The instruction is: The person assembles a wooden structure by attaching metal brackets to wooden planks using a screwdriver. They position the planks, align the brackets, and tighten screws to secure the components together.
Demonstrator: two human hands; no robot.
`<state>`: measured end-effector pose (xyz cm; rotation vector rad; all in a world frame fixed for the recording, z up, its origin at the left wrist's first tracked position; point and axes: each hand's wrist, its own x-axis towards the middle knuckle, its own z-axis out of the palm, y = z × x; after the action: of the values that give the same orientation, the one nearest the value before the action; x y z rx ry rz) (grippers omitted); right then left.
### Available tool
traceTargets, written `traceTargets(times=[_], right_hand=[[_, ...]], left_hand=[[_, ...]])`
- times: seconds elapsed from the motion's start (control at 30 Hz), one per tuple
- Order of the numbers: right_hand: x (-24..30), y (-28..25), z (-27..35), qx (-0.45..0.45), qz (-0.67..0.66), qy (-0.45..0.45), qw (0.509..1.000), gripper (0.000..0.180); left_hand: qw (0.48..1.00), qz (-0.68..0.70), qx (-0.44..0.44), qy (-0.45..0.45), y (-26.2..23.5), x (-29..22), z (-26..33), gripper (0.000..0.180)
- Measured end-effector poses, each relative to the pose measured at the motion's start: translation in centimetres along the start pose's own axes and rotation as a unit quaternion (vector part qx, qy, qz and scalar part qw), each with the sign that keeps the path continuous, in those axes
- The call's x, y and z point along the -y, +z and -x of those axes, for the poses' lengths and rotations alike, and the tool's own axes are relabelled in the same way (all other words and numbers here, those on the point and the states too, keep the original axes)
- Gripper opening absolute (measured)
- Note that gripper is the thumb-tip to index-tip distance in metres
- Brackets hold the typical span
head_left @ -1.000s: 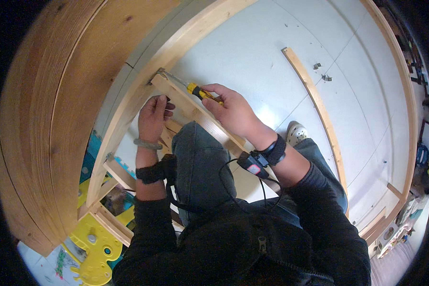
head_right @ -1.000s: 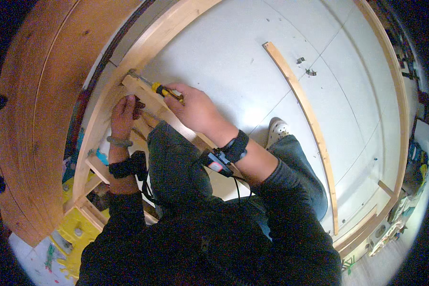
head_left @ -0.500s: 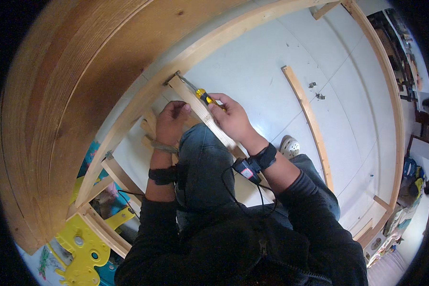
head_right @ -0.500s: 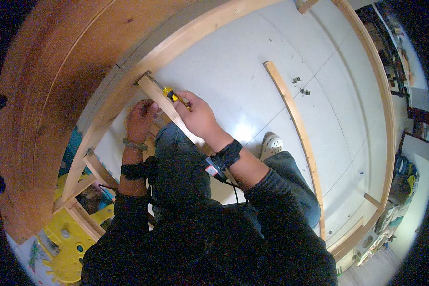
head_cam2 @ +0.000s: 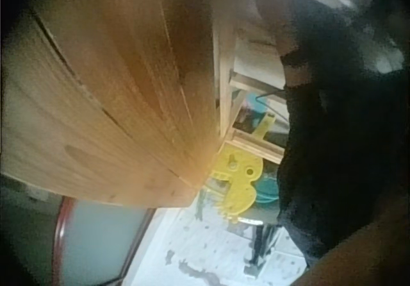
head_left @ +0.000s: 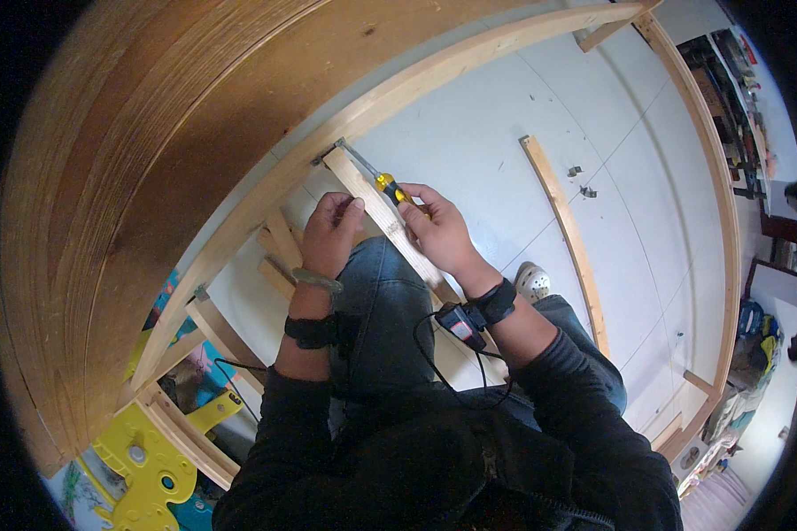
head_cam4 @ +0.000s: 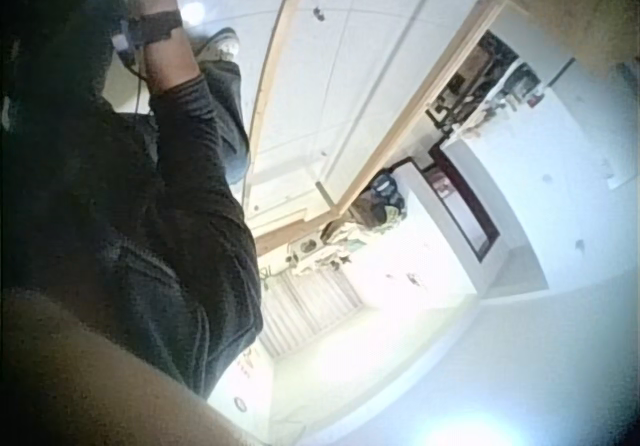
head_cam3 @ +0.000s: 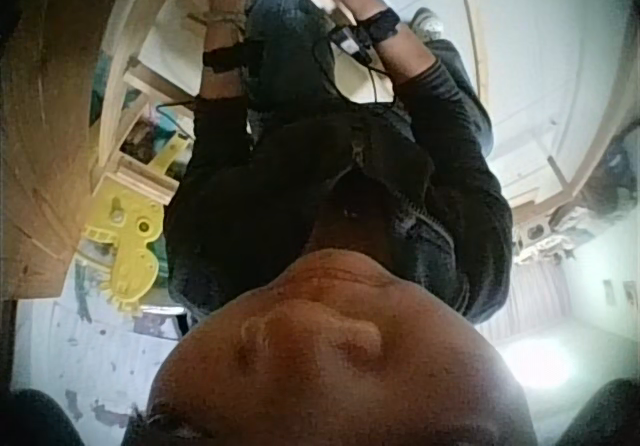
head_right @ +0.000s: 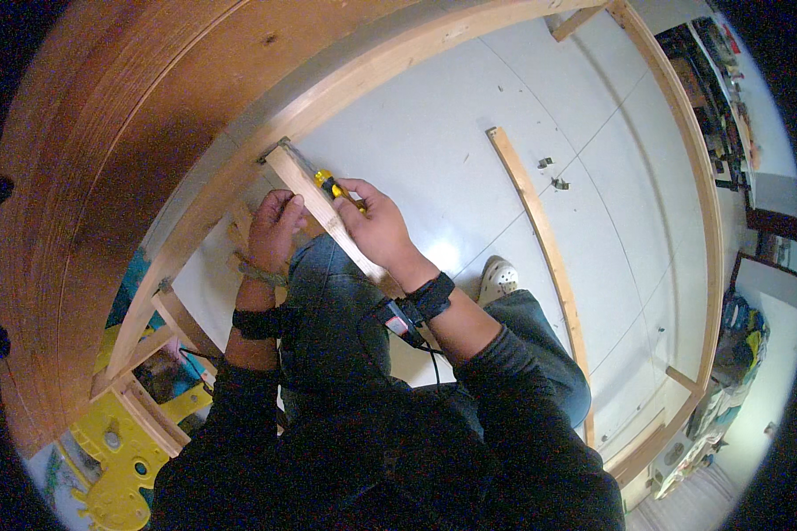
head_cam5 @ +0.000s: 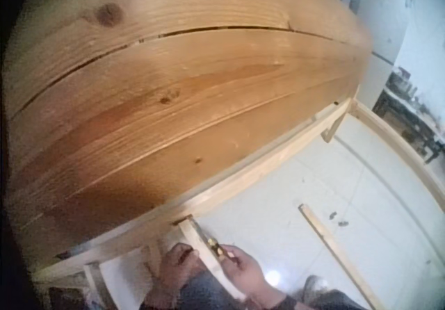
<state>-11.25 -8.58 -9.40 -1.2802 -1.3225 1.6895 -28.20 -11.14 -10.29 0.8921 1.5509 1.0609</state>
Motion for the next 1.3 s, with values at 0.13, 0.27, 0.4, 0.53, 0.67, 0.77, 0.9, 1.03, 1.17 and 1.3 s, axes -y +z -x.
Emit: traceTargets(times=[0.13,0.27,0.4,0.53,0.67,0.77,0.9,1.03,1.17,1.3], right_hand=[[-0.2,-0.1,-0.1,0.003,-0.004,-0.005,1.0,0.029],[0.0,0.0,0.0,0.004,-0.03,0.011,0.999,0.029],[0.8,0.0,0.0,0.009,-0.069,0.047,0.996,0.029],[2.1,-1.8,-0.9,0.112,-0.38,0.252,0.883,0.033],[2.4,-2.4,-1.2,0.156,-0.449,0.286,0.832,0.03],[1.9,-1.2,-0.6,0.043,-0.093,0.101,0.99,0.025],[1.0,0.2,0.4,-0.097,0.441,-0.225,0.864,0.03],[0.7,-0.5,0.1,-0.124,0.507,-0.323,0.79,0.024],[0.9,-1.1,-0.3,-0.122,0.475,-0.354,0.797,0.018],[0.9,-0.1,0.0,-0.157,0.265,-0.234,0.922,0.02]], left_hand=[[1.0,0.002,-0.003,-0.019,-0.1,0.0,0.1,0.02],[1.0,0.021,0.003,-0.012,0.0,0.1,-0.1,0.02],[1.0,0.016,0.006,0.001,0.0,0.5,-0.1,0.021],[1.0,-0.01,-0.001,-0.017,0.0,0.7,0.1,0.022],[0.999,-0.053,0.006,0.005,0.0,0.3,0.3,0.023],[0.99,-0.124,-0.051,0.054,0.1,-0.6,0.9,0.02],[0.986,-0.116,-0.04,0.116,0.9,-2.5,2.2,0.017],[0.952,-0.224,-0.041,0.205,2.5,-4.6,1.9,0.019],[0.706,-0.537,0.019,0.462,2.6,-6.7,-0.6,0.025],[0.642,-0.581,0.157,0.475,2.5,-7.6,-3.6,0.018]])
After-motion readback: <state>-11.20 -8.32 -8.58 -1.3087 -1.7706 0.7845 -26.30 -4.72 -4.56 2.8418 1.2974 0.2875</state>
